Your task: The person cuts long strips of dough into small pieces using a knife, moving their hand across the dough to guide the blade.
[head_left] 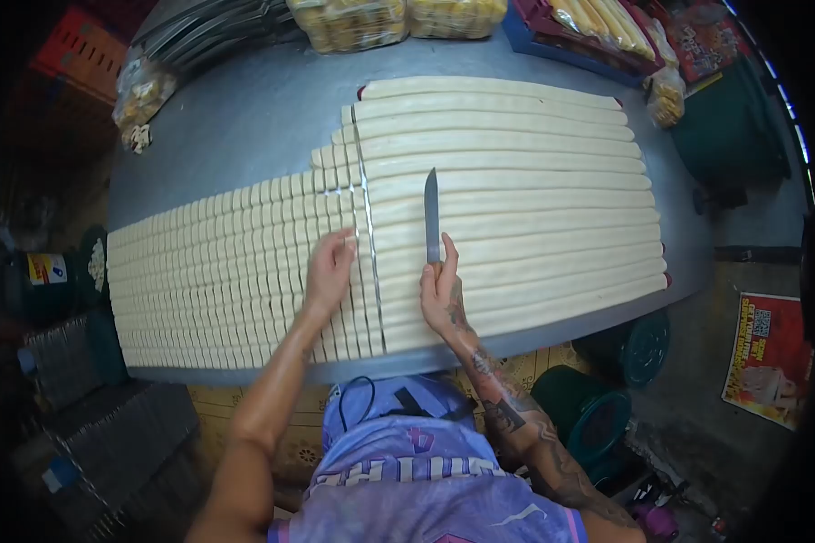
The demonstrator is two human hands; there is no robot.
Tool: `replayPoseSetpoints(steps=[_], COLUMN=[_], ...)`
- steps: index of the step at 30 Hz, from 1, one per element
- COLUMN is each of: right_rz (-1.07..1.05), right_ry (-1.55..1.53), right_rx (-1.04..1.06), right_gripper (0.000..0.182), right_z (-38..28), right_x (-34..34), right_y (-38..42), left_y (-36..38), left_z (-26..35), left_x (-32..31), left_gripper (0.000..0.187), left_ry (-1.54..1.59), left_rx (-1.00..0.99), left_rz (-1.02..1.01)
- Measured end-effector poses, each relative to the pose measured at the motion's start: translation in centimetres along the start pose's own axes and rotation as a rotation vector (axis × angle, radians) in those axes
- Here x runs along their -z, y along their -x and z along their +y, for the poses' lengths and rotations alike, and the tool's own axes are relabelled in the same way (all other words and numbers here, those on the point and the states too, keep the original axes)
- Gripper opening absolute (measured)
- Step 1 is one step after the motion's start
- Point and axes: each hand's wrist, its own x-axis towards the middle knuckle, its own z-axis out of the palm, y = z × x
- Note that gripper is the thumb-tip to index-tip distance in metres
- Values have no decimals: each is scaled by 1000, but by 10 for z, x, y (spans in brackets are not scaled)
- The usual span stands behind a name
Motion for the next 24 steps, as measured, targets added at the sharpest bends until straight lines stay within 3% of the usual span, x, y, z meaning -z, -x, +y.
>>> replayPoseSetpoints(steps=[1,3,7,9,11,14,20,24], right_rz=[3,156,13,-173,-119,-83,-83,-77], right_ry=[-13,238,409,722,618,492,587,607], right_rx=[-10,401,316,162,187,250,216,243], right_gripper=[57,60,81,90,93,93,88,89], right_z=[0,2,-37,-73,-77,-85,-86,-83], right_x=[-21,-63,-84,-97,-111,-125,-136,-139], right_y=[-20,-80,-154,-191,-225,-261,-282,-276], left_y=[-36,-122,-248,-282,-303,-304,-306,-310], left_z=[0,-3,-9,-4,-4,-7,-11,-11], left_x=[22,58,54,54,48,48,47,50], left_gripper=[35,36,55,61,69,70,66,63], left_ry=[-120,-248,-559,-701,-802,-792,-693,-749], left_rx=[-74,-247,-453,-512,-412,-432,-504,-491], left_rz=[21,55,5,-18,-160,-164,-100,-165])
